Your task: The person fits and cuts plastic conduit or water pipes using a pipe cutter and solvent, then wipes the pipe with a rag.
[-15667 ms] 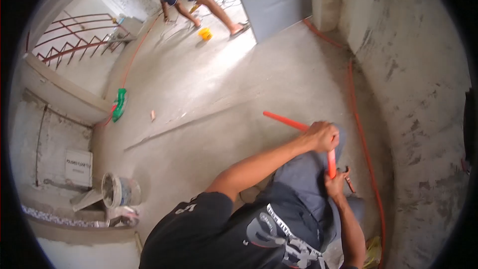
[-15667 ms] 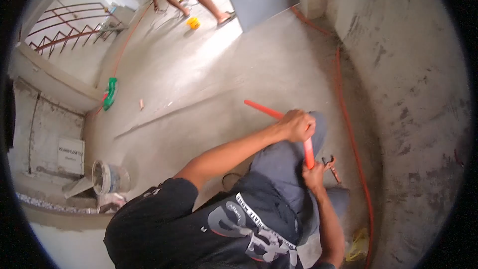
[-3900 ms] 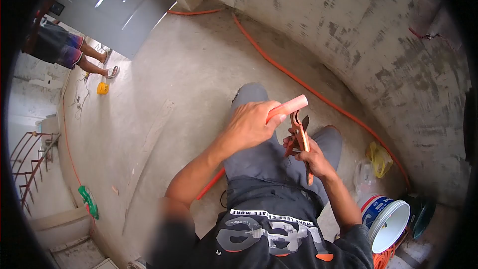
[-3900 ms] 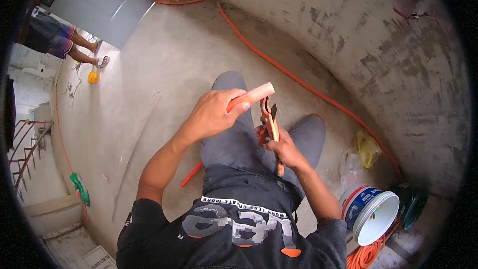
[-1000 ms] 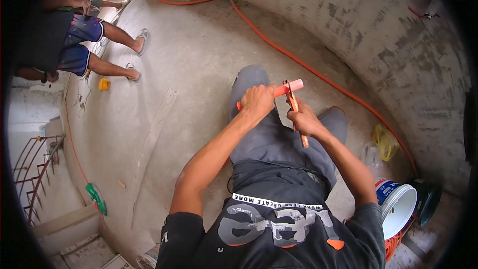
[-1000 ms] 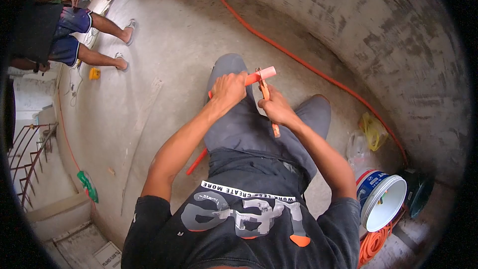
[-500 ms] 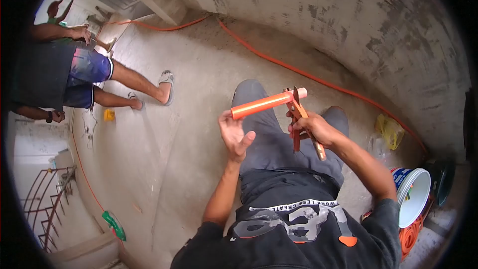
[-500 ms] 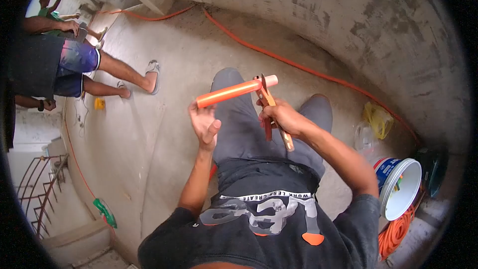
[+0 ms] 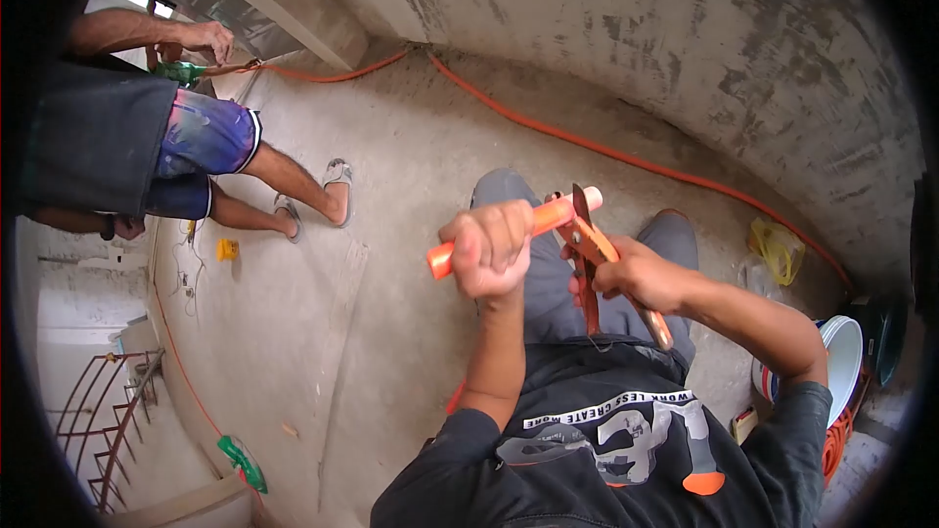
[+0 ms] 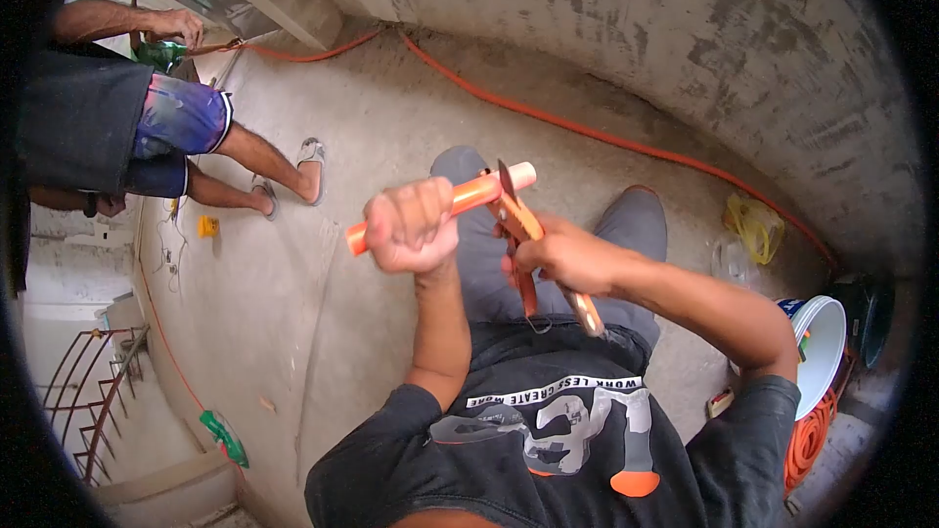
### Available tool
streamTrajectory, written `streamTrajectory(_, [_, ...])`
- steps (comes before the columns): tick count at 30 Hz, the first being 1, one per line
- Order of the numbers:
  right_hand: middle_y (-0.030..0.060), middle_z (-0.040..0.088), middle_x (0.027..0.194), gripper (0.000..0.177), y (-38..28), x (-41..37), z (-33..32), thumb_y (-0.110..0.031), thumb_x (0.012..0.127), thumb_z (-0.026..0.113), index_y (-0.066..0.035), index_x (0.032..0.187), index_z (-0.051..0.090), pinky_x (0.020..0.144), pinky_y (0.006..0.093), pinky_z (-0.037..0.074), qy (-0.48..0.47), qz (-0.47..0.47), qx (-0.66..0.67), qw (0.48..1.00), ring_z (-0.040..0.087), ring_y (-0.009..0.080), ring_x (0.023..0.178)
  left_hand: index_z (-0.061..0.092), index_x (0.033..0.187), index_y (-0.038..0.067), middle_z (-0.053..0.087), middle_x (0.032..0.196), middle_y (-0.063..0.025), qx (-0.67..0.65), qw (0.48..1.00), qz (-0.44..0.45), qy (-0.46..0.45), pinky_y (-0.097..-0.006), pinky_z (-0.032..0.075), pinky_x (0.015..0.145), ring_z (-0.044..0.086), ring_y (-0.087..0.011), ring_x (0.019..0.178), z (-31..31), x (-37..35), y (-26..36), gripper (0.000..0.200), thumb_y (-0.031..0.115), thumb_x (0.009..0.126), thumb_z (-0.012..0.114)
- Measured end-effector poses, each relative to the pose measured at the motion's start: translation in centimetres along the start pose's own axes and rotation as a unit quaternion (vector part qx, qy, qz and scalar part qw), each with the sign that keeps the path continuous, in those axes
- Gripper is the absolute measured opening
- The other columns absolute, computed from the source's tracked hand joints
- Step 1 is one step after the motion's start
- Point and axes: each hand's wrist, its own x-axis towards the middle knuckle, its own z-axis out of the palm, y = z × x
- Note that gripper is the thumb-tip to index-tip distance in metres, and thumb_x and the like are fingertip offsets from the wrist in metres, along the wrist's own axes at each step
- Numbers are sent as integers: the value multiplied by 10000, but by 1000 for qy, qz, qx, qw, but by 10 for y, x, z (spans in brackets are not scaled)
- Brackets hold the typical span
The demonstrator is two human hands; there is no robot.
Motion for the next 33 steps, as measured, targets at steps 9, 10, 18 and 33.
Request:
streamTrajectory(9, [140,558,883,400,68,74,-16,-44,728,485,35,1116,421,710,318,476,72,-49,124,988,601,218,792,291,553,188,276,444,58,75,924,-94,363,-275,281,447,246,-85,381,-34,-13,-57,360,227,882,432])
streamTrajectory(10, [142,558,884,389,73,78,-17,-46,730,486,34,1106,420,706,318,481,84,-59,142,985,601,219,791,291,553,188,276,444,58,75,924,-96,361,-275,281,447,246,-85,381,-36,-15,-57,360,227,882,432])
streamTrajectory(18, [131,558,973,498,26,-7,1,-52,713,485,-5,1202,407,866,440,470,-17,90,173,981,601,277,932,431,602,159,541,740,19,87,986,-65,-129,-401,395,839,522,-168,797,-15,-2,16,258,230,797,584])
streamTrajectory(33, [120,590,939,530,30,37,-42,-2,624,451,24,1153,438,577,232,391,29,41,106,993,644,221,871,279,534,163,267,429,43,70,975,-104,182,-271,278,428,227,-85,370,-18,0,-62,410,234,923,388])
